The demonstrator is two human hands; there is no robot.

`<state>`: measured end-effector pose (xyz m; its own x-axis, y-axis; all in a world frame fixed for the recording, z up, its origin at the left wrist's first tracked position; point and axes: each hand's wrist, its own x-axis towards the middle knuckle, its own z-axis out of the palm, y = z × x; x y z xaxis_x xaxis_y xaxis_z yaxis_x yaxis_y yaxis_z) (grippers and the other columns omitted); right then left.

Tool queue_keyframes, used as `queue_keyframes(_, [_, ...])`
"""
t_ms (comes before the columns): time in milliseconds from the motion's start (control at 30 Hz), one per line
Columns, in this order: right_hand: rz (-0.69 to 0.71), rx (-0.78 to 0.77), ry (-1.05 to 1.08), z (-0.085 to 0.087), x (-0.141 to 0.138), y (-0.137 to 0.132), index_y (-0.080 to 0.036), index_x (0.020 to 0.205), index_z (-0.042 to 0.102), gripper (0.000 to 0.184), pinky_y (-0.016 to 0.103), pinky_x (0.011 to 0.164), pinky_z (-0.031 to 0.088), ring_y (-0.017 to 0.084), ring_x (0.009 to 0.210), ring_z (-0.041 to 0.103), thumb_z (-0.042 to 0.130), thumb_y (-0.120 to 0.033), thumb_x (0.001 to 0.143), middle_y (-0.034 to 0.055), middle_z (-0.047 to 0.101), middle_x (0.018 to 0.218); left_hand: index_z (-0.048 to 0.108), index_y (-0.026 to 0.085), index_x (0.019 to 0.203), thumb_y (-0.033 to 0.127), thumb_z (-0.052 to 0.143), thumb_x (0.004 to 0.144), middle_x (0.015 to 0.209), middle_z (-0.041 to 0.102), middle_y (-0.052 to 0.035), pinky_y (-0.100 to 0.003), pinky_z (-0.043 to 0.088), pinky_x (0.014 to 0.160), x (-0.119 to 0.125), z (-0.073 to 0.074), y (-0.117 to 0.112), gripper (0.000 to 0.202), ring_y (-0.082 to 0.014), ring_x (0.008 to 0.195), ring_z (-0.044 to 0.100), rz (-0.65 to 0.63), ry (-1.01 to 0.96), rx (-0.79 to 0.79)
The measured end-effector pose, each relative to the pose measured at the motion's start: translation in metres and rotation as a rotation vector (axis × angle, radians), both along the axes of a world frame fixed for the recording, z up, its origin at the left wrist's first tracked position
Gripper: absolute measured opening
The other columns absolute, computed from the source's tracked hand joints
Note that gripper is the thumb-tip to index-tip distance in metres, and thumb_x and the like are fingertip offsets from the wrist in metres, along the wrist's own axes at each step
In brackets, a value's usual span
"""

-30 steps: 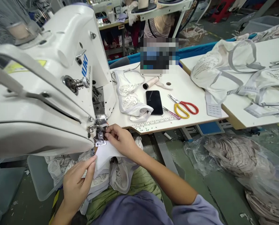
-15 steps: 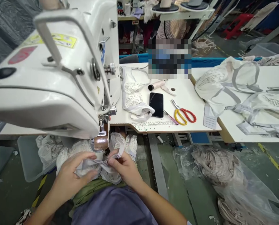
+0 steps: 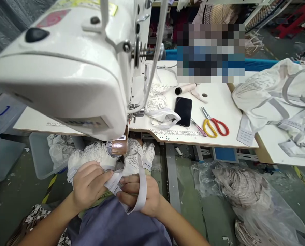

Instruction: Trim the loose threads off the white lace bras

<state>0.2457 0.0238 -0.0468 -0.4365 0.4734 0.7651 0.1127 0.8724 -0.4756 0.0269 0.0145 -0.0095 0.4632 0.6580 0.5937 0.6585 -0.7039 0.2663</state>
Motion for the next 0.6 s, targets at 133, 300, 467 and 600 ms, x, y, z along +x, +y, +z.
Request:
queue_keyframes(133, [-0.017,0.01,0.019,-0.001,0.0,-0.003,-0.017,0.104,0.072,0.015,0.024,0.099,0.06,0.015,0.094,0.076,0.068,-0.01,0.091,0.001,0.076,0.079,0.063,0.014,0.095,0.003,0.056,0.091,0.059,0.053,0.001,-0.034,0.048,0.065,-0.001,0.003,-0.001,0.014,-0.0169,0.06,0.049,0.001,0.004,0.01])
queue_keyframes(300, [0.058,-0.155,-0.013,-0.003,0.0,-0.007,-0.027,0.111,0.075,0.032,0.03,0.089,0.064,0.02,0.091,0.077,0.077,-0.009,0.084,0.0007,0.078,0.085,0.062,0.018,0.096,0.003,0.053,0.09,0.057,0.053,0.0027,-0.033,0.048,0.065,0.0,0.003,0.001,0.018,-0.0164,0.057,0.05,0.011,0.036,0.006])
queue_keyframes(467, [0.037,-0.303,0.042,-0.02,0.009,-0.006,-0.028,0.12,0.072,0.031,0.038,0.086,0.062,0.025,0.096,0.075,0.07,-0.021,0.09,0.005,0.078,0.096,0.064,0.021,0.084,0.01,0.049,0.093,0.058,0.057,0.0014,-0.03,0.041,0.054,0.001,0.01,-0.006,0.021,-0.0167,0.053,0.053,0.014,0.074,-0.362])
queue_keyframes(600, [-0.161,-0.763,0.201,-0.046,0.024,-0.029,-0.022,0.078,0.072,0.042,0.032,0.057,0.052,0.019,0.062,0.064,0.062,-0.061,0.091,0.0037,0.066,0.066,0.068,0.024,0.078,0.032,0.057,0.099,0.067,0.066,0.0006,-0.027,0.047,0.051,-0.014,0.036,-0.041,0.025,-0.0172,0.058,0.061,-0.002,-0.055,-0.831])
